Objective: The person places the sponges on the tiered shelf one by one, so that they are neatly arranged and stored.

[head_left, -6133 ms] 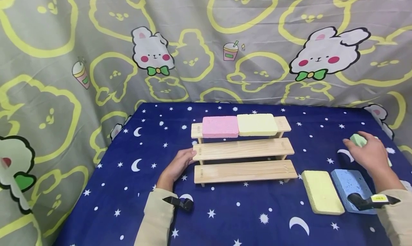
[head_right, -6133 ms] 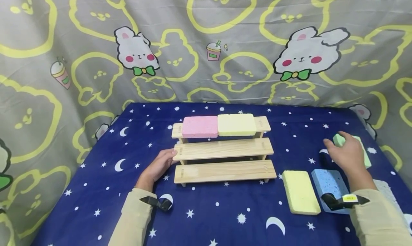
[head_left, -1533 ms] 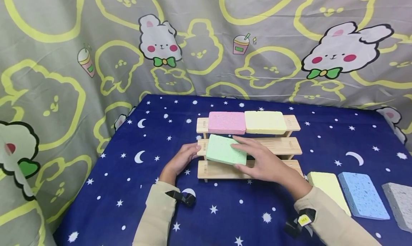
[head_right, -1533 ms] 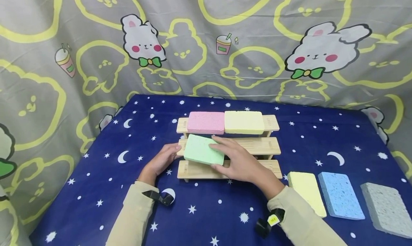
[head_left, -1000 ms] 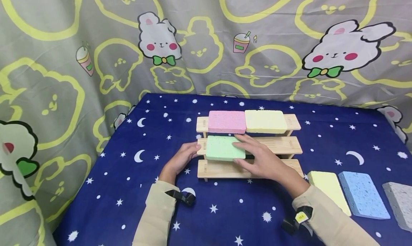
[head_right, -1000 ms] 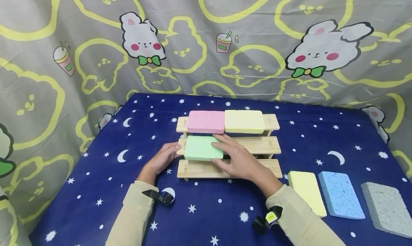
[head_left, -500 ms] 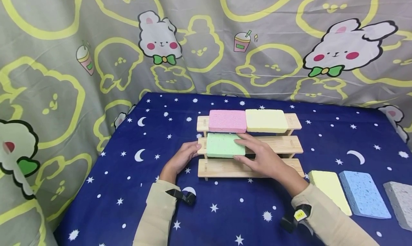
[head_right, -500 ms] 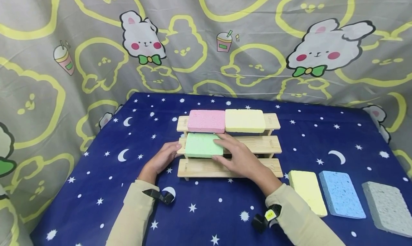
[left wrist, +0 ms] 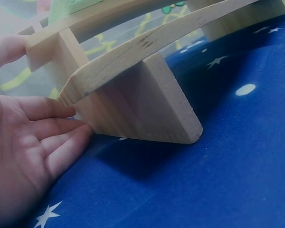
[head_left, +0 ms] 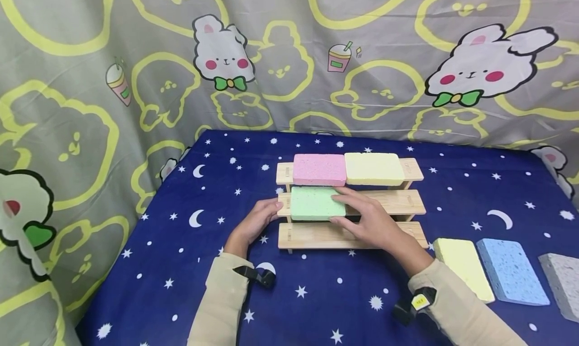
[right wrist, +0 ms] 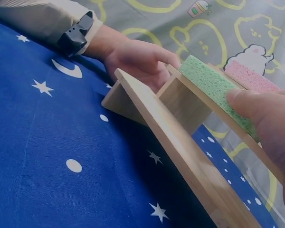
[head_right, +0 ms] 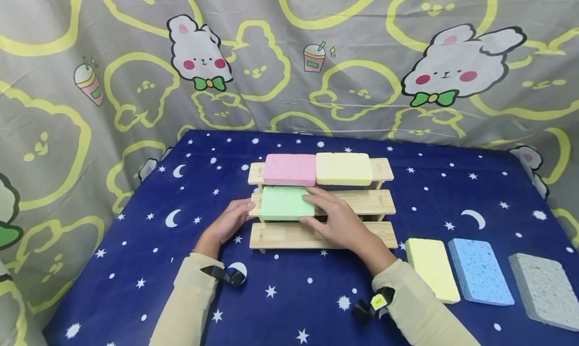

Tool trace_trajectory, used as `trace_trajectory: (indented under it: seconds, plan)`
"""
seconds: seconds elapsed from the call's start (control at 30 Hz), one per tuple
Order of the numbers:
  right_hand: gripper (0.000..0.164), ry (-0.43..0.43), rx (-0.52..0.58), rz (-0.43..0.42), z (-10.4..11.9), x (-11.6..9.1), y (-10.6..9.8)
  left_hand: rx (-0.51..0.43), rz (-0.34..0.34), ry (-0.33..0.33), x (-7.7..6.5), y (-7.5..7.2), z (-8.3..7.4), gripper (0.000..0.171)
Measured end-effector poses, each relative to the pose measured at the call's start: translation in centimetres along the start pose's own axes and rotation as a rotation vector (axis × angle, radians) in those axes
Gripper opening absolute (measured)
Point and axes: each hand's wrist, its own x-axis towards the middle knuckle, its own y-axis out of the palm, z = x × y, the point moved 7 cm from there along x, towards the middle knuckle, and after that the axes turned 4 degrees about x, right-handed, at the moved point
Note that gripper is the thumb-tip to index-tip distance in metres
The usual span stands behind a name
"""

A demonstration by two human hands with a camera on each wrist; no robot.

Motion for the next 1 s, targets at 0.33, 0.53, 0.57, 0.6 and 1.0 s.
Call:
trace_trajectory:
  seconds: [0.33,0.53,0.57,0.6,1.0]
  plan:
    - [0.050,0.065,0.019,0.050,0.2,-0.7,-0.3,-0.007,0.000,0.002,-0.1,0.0,0.1,0.051]
    - [0.048,0.128,0.003,0.045,0.1,-2.2,-1.5,-0.006,0.000,0.002,0.0,0.0,0.0,0.052]
    - [0.048,0.135,-0.011,0.039,0.1,-2.5,-1.7,-0.006,0.001,0.002,0.0,0.0,0.0,0.052]
    - [0.047,0.144,-0.028,0.034,0.0,-2.8,-2.0,-0.005,0.001,0.003,0.0,0.0,0.0,0.052]
    - [0.044,0.238,-0.153,-0.122,-1.1,-6.2,-5.5,0.001,0.001,0.002,0.0,0.0,0.0,0.054]
